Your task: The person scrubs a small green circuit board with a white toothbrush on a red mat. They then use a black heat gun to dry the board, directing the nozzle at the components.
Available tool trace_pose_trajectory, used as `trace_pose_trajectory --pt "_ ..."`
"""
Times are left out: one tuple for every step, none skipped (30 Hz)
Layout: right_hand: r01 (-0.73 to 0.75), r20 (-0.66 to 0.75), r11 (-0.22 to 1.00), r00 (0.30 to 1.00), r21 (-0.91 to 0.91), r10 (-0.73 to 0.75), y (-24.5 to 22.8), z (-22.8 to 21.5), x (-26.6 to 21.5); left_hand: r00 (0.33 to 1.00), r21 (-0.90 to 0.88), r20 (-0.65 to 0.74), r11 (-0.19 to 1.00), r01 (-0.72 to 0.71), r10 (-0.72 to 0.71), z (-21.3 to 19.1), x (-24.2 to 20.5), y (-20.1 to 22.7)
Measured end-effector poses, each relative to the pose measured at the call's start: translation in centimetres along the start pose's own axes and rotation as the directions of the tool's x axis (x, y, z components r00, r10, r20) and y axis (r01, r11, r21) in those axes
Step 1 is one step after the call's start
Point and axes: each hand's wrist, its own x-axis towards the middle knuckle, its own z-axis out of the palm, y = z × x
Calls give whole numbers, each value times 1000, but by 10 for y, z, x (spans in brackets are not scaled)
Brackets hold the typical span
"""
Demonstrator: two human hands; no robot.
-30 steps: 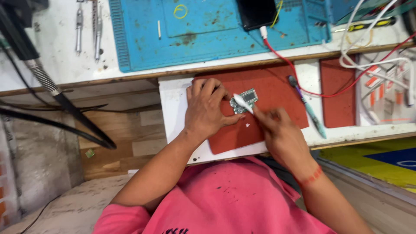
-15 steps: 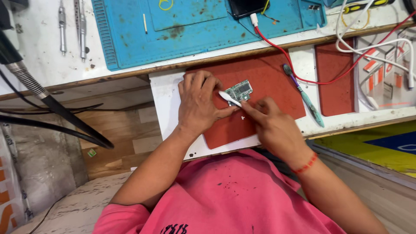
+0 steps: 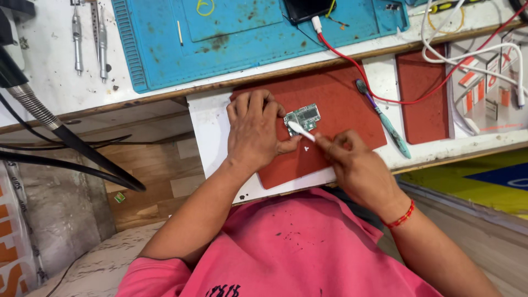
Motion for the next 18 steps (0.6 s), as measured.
trace_pose_trajectory --pt "-21 21 999 1000 -34 22 0 0 -2 1000 1 -4 1000 -12 12 1 1 0" --pt "-32 -35 999 999 -3 32 0 1 -1 1000 1 -8 1000 -24 24 2 2 0" --pt "-34 -84 999 996 27 36 2 3 4 1000 2 -16 1000 -27 27 2 3 1" --pt "-34 -133 998 990 58 42 2 3 7 1000 -9 -1 1000 -6 6 3 3 3" --pt "-7 -86 998 996 55 12 -3 5 5 1000 -10 12 1000 13 -13 2 5 3" --pt "21 -39 998 999 53 -19 -11 8 -1 999 -10 24 999 32 -32 1 7 2" --pt "36 7 998 999 51 -36 -17 10 -6 999 -15 31 999 44 -44 -1 7 2" --pt "-20 -42 999 999 27 21 -15 10 -1 998 -19 38 998 57 -56 -2 7 2" --pt "-78 -88 997 993 -4 78 -8 8 7 997 -32 43 997 71 -70 0 6 4" --pt "-137 -136 990 982 -31 132 -3 7 10 997 -35 24 997 68 -68 2 6 5" --pt "-57 -71 998 996 25 59 -4 7 5 997 -34 1 997 72 -72 2 6 4" --pt "19 -10 996 1000 87 -18 -6 6 -2 997 -34 -22 996 77 -77 2 4 4" --pt "98 32 983 994 158 -104 -9 7 -1 997 -27 -18 996 80 -81 0 6 3" --pt "79 9 989 997 124 -80 -7 8 5 996 -20 -14 996 84 -84 0 8 3" --pt "42 -7 995 999 90 -41 -4 7 7 996 -23 6 996 88 -88 2 5 4" --pt "4 -23 998 1000 57 -3 -3 8 7 998 -15 4 998 69 -69 3 3 3" --pt "14 -36 998 999 62 -12 -3 7 6 999 -12 -7 998 54 -54 5 2 2" --pt "24 -48 997 999 67 -21 -4 8 6 999 -9 -19 999 39 -39 6 1 2"
